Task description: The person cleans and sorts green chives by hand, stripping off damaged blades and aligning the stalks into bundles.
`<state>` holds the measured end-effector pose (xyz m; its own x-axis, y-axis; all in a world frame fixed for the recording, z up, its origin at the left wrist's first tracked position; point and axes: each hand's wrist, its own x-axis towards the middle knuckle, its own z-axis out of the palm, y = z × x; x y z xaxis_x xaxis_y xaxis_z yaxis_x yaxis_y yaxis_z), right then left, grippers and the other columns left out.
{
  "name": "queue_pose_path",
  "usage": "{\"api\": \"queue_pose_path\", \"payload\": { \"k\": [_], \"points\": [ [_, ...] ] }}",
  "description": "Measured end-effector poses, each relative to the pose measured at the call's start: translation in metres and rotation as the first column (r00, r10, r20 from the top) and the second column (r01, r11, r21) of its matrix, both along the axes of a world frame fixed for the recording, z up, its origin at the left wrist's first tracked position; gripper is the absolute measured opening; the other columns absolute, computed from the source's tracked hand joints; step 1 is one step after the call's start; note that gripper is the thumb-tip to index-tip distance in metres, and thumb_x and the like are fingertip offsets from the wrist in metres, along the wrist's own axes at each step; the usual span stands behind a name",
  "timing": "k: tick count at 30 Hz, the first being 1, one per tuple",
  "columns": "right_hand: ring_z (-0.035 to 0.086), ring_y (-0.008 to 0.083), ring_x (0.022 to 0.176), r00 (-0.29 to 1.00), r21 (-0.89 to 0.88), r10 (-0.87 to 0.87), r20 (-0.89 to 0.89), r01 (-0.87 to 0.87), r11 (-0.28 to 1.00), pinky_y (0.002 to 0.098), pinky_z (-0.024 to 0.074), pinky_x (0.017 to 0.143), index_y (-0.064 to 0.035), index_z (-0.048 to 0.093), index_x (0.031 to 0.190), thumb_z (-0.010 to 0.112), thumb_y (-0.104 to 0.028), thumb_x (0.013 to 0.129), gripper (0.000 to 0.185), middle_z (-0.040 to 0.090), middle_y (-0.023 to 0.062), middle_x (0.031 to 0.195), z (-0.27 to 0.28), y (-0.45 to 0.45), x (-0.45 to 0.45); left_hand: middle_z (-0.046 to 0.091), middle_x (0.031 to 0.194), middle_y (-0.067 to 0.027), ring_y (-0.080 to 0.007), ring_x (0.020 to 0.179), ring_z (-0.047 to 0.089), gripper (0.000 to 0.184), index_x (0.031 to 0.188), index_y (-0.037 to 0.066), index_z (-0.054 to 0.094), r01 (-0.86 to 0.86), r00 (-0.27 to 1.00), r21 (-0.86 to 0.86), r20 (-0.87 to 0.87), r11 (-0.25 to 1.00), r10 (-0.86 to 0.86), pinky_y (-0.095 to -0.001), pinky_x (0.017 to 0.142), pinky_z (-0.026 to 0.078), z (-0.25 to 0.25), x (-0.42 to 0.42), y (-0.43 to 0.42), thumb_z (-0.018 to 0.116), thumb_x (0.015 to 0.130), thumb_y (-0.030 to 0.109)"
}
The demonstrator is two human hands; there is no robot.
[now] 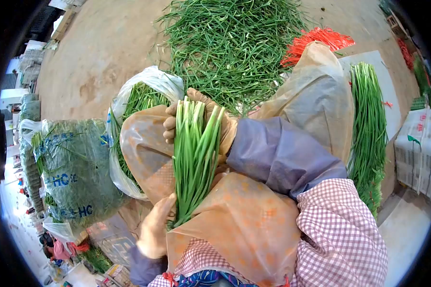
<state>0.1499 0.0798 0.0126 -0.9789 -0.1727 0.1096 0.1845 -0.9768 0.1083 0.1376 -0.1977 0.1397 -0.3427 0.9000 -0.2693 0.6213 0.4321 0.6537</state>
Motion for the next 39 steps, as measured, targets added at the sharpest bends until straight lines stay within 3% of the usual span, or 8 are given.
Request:
{"api": "queue_pose_path", "payload": {
  "k": [3,5,15,23,26,32,35,39],
  "points": [
    [0.066,0.0353,0.096,0.999,-0.009,0.023,-0.045,-0.023,1.000,0.0495,0.0489,0.094,-0.0012,0.065,0.114,0.043,-0.048,0.097,0.055,0.069,0.0196,0.101,0.004,0.001,0.004,0.056,0.131,-0.0177,-0.0299,0.109,0.061,0.085,0.137,-0.001,0.043,-0.206,0.937,0.054,0.299,0.977,0.181,-0.0378,0.089,0.050,0.032,-0.040,-0.012,0.081,0.068,0.031],
    [0.067,0.0352,0.095,0.995,0.006,0.011,-0.099,-0.011,1.000,0.0493,0.0474,0.096,-0.0009,0.064,0.115,0.043,-0.047,0.097,0.054,0.069,0.0196,0.101,0.008,-0.001,0.005,0.053,0.133,-0.0161,-0.0233,0.113,0.057,0.095,0.145,0.002,0.034,-0.535,0.824,0.426,0.453,0.729,0.341,-0.0370,0.090,0.047,0.016,-0.047,0.009,0.079,0.072,0.044],
    [0.056,0.0382,0.118,0.993,0.326,-0.114,0.016,0.103,0.940,0.0514,0.0471,0.098,-0.0027,0.035,0.142,0.048,-0.058,0.092,0.076,0.056,0.0266,0.127,0.047,0.036,0.037,0.043,0.141,-0.0141,-0.0248,0.131,0.041,0.109,0.149,0.000,0.021,-0.377,0.309,0.095,0.951,0.921,0.029,-0.0383,0.110,0.030,-0.050,-0.025,0.129,0.082,0.066,0.036],
    [0.048,0.0343,0.125,0.907,0.585,-0.409,0.098,0.280,0.761,0.0487,0.0396,0.105,-0.0082,0.035,0.141,0.053,-0.066,0.085,0.083,0.049,0.0217,0.134,0.033,0.047,0.084,0.051,0.131,-0.0118,-0.0214,0.118,0.051,0.099,0.144,-0.002,0.030,-0.451,0.378,0.080,0.919,0.889,0.109,-0.0343,0.102,0.038,-0.059,-0.032,0.117,0.083,0.069,0.033],
    [0.055,0.0215,0.113,0.816,0.669,-0.442,0.373,0.093,0.737,0.0336,0.0444,0.099,-0.0094,0.021,0.150,0.063,-0.041,0.090,0.080,0.055,0.0119,0.126,0.066,0.000,0.080,0.057,0.123,-0.0114,-0.0198,0.112,0.055,0.077,0.137,-0.002,0.038,-0.396,0.640,0.081,0.739,0.915,0.212,-0.0325,0.098,0.042,-0.052,-0.021,0.125,0.078,0.077,0.027],
    [0.063,0.0195,0.098,0.747,0.891,-0.630,0.212,0.117,0.438,0.0332,0.0527,0.085,-0.0036,0.035,0.140,0.066,-0.007,0.087,0.062,0.066,0.0101,0.103,0.060,-0.015,0.041,0.061,0.111,-0.0276,-0.0393,0.103,0.063,0.072,0.132,-0.002,0.041,-0.166,0.961,-0.108,0.204,0.980,0.185,-0.0415,0.087,0.050,-0.031,-0.018,0.136,0.074,0.081,0.037],
    [0.066,0.0188,0.083,0.791,0.751,-0.562,0.240,0.216,0.624,0.0315,0.0554,0.075,-0.0025,0.040,0.135,0.067,-0.009,0.087,0.055,0.067,0.0092,0.089,0.055,-0.004,0.032,0.062,0.111,-0.0256,-0.0377,0.104,0.063,0.070,0.130,-0.002,0.043,-0.104,0.952,0.040,0.293,0.994,0.088,-0.0413,0.088,0.049,-0.037,-0.030,0.134,0.072,0.082,0.039],
    [0.068,0.0194,0.070,0.722,0.811,-0.691,0.031,0.386,0.440,0.0299,0.0576,0.065,-0.0016,0.039,0.134,0.067,-0.019,0.088,0.056,0.066,0.0096,0.080,0.065,0.053,0.025,0.058,0.122,-0.0186,-0.0262,0.115,0.054,0.070,0.137,-0.002,0.039,-0.129,0.733,0.113,0.680,0.985,0.018,-0.0355,0.099,0.041,-0.046,-0.044,0.118,0.070,0.084,0.031]
  ]
}}
